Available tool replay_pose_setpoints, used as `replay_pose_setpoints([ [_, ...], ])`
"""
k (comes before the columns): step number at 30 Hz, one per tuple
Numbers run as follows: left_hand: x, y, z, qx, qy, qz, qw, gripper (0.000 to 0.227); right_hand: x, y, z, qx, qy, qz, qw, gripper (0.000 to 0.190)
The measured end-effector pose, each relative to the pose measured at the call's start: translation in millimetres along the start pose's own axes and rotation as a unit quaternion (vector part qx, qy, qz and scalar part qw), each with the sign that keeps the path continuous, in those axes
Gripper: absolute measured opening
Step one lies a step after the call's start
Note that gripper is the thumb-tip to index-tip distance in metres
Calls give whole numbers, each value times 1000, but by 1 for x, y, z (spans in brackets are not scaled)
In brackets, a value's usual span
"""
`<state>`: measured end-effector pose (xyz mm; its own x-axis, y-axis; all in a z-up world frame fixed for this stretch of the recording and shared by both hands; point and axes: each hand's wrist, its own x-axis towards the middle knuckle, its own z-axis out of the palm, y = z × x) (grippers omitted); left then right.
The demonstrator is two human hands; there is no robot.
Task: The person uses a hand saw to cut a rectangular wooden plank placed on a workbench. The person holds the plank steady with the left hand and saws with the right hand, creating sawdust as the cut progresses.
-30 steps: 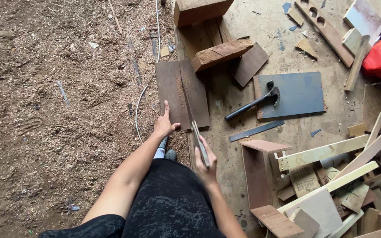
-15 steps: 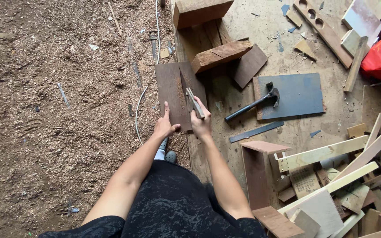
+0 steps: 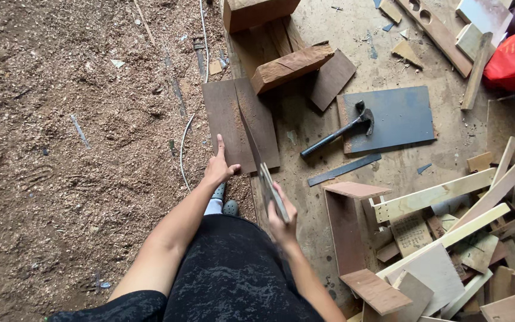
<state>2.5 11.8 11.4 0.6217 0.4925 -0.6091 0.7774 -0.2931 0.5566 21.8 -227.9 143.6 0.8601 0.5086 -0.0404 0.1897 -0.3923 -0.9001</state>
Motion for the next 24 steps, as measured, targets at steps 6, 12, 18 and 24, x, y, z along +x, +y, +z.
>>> replay_pose_setpoints([
  [6, 3, -6, 3, -3, 22, 2, 1000, 136, 123, 2, 69, 66, -42, -38, 996, 60],
  [12, 4, -5, 5, 6, 5, -16, 1000, 136, 32, 11, 35, 66, -38, 71, 995, 41],
  [18, 4, -3, 2, 25, -13, -27, 999, 135, -67, 32, -24, 21, -5, -47, 999, 40],
  [24, 6, -2, 5, 16, -4, -24, 1000, 135, 58, 61, 50, 50, -35, 22, 998, 43],
])
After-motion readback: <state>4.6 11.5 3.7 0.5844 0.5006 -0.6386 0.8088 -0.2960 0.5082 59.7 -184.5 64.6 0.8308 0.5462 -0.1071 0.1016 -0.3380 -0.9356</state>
